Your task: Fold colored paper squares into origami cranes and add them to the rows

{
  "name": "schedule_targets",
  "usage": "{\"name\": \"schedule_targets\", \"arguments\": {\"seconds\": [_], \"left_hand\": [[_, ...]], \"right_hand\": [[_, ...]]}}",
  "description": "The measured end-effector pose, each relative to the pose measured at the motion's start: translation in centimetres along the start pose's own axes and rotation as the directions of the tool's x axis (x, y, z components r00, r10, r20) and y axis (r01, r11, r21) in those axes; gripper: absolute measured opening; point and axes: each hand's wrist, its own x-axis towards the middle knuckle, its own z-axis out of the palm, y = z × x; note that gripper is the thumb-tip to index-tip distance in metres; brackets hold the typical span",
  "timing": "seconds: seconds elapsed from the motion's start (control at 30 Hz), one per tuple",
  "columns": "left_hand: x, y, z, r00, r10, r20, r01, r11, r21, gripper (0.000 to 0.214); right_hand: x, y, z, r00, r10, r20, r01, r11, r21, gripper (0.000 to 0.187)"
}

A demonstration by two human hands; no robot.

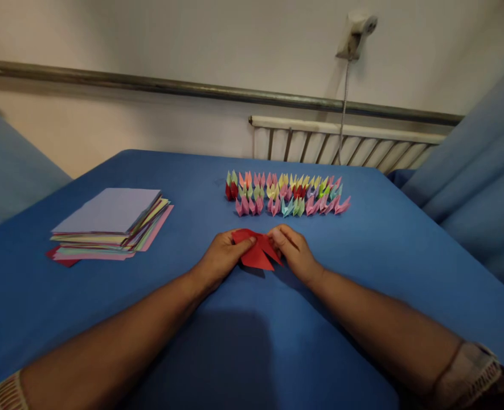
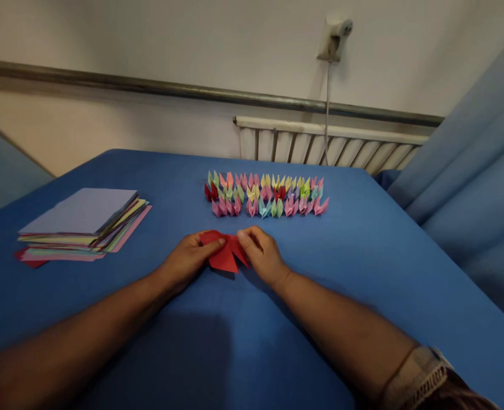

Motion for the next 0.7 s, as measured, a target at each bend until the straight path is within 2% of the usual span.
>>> {"name": "schedule_targets", "arguments": {"seconds": [0.1, 0.5, 0.6, 0.7], "left_hand": [[-0.1, 0.2, 0.0, 1.0, 0.014, 0.023, -0.015, 1.0, 0.021, 0.023], [-0.2, 0.2, -0.2, 0.997, 0.003, 0.083, -0.013, 0.993, 0.121, 0.023], [0.0, 0.0, -0.6, 0.996, -0.018, 0.086, 0.013, 0.998, 0.065, 0.022], [0.1, -0.3, -0.9, 0.996, -0.043, 0.073, 0.048, 0.997, -0.061, 0.023]], "right_hand": [[0.3, 0.1, -0.2, 0.999, 0.051, 0.004, -0.051, 0.998, 0.034, 0.046], [0.7, 0.2, 0.2, 0.997, 0.073, 0.017, -0.074, 0.992, 0.106, 0.04], [0.7, 0.4, 0.3, 0.995, 0.095, 0.02, -0.097, 0.987, 0.125, 0.042], [0.7, 0.5, 0.3, 0.994, 0.104, 0.022, -0.106, 0.986, 0.132, 0.043]]}}
